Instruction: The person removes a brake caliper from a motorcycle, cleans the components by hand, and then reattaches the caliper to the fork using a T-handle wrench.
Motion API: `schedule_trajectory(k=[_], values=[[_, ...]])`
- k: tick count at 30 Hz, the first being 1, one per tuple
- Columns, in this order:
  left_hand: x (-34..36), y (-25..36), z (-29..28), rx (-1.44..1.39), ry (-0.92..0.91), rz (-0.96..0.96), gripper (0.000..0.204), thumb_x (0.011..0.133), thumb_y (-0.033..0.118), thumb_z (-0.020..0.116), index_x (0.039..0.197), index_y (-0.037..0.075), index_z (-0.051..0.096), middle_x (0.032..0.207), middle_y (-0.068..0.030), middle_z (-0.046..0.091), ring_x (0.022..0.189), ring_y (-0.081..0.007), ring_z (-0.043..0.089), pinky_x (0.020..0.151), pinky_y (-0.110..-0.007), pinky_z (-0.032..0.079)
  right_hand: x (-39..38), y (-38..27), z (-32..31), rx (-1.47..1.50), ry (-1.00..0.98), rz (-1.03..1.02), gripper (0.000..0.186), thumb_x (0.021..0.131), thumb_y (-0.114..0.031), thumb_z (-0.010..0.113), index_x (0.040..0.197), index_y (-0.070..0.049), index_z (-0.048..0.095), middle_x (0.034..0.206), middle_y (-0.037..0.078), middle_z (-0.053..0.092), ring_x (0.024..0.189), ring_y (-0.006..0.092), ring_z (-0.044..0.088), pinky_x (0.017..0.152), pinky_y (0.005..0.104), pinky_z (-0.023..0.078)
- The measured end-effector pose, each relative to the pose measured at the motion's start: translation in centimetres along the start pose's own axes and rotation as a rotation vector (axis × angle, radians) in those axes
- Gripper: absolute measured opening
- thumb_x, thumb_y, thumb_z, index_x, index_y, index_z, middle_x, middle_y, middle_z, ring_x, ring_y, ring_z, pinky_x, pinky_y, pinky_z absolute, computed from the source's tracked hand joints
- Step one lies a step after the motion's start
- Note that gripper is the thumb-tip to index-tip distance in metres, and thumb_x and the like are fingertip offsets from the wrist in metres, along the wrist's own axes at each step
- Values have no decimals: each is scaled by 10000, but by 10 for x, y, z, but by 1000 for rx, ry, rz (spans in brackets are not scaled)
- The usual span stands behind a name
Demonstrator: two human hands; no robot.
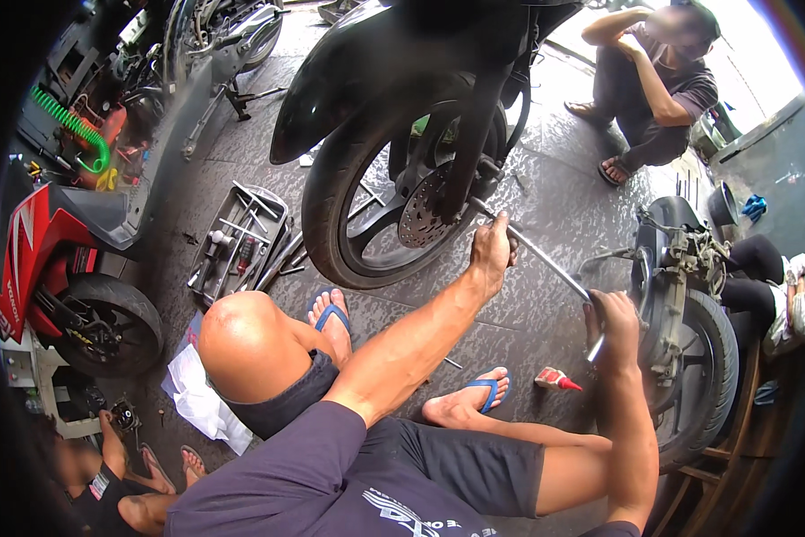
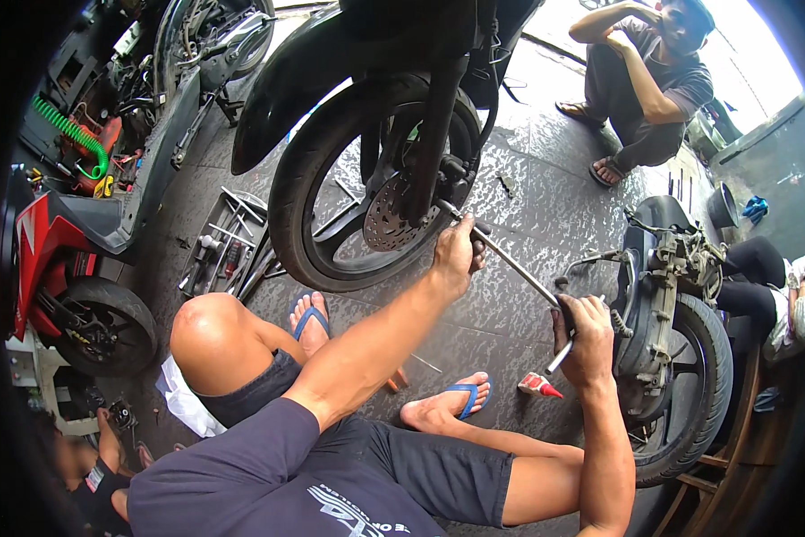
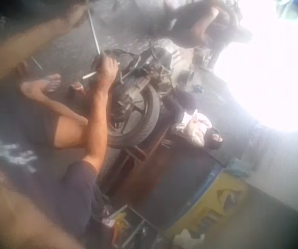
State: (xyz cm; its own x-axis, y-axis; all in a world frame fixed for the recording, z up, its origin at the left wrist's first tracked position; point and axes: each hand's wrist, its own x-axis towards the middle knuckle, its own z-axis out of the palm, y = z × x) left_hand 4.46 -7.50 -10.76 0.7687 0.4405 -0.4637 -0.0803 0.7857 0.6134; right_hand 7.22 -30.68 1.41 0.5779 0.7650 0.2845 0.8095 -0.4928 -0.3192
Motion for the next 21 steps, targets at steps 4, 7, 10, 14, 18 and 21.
schedule_trajectory(k=[4,7,10,14,18,21], values=[[-5,-28,-6,26,-46,69,430,1078,353,403,868,62,640,657,-17,548,488,-122,477,463,-283,421,-3,0,5,-33,-12,60,275,878,-127,697,1126,-12,671,1011,196,641,988,393,588,944,474,453],[-19,-89,-11,574,-275,282,255,937,213,588,1082,12,649,861,-134,676,771,-245,673,721,-375,562,5,-4,7,-213,19,0,522,861,-275,739,1325,-71,616,1309,207,531,1286,421,451,1133,524,336],[-70,-113,47,814,-483,622,532,856,197,655,1349,20,561,1288,-283,579,1191,-397,600,977,-458,513,-4,-4,-6,-588,10,-4,751,841,-431,740,1480,-117,500,1439,198,445,1399,436,359,1199,592,201],[-57,-124,90,461,-712,1015,404,851,174,653,1229,32,643,1277,-207,626,1268,-372,564,1116,-459,391,-11,-21,-2,-499,-42,50,824,763,-393,841,1439,-61,507,1431,222,444,1381,450,373,1177,591,246],[-19,-145,105,713,-721,1138,289,897,227,667,1125,51,686,1189,-178,649,1166,-371,607,1071,-445,427,-22,-73,6,87,33,-138,539,796,-295,817,1204,16,652,1076,199,650,1011,401,643,969,497,487],[-29,-148,121,792,-740,1071,290,896,226,667,1127,51,683,1181,-175,652,1168,-367,608,1070,-447,429,-2,-92,11,-81,285,-145,286,885,-197,746,1056,28,699,812,151,671,701,327,676,707,413,554]])
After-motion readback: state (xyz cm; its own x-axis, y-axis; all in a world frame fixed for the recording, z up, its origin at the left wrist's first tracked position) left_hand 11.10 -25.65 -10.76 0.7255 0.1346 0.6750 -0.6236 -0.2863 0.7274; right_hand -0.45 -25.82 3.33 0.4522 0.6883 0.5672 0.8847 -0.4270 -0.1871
